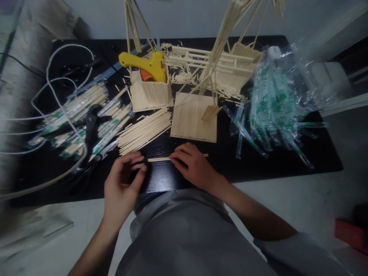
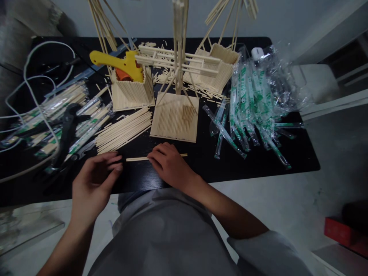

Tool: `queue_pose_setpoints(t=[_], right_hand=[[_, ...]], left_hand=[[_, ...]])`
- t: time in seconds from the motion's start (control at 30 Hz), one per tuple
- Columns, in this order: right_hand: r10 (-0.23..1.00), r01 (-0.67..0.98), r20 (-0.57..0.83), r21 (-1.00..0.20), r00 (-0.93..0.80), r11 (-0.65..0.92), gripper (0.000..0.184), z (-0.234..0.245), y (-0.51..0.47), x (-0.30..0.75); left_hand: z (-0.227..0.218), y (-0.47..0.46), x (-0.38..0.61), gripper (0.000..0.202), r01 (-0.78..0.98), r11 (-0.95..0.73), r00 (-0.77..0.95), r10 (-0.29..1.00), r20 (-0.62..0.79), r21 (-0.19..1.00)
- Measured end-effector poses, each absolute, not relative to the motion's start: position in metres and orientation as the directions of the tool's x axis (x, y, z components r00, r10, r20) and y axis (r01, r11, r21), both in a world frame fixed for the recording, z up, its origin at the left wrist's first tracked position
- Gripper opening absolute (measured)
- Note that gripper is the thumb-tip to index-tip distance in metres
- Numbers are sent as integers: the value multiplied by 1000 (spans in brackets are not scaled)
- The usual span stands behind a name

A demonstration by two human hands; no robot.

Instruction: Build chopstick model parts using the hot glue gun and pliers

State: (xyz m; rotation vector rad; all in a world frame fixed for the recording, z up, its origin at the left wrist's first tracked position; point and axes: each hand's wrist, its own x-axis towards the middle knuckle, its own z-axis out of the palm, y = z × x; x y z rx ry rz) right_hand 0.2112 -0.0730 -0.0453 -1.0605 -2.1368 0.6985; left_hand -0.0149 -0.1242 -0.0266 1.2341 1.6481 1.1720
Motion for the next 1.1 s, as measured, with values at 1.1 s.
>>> queue_pose_setpoints(t=[1.1], right_hand=[[830, 484, 330, -691, -450, 537, 13, -49, -72, 210]], left_hand=[[-29, -110, -20, 11, 686, -152, 23, 982, 186, 712]])
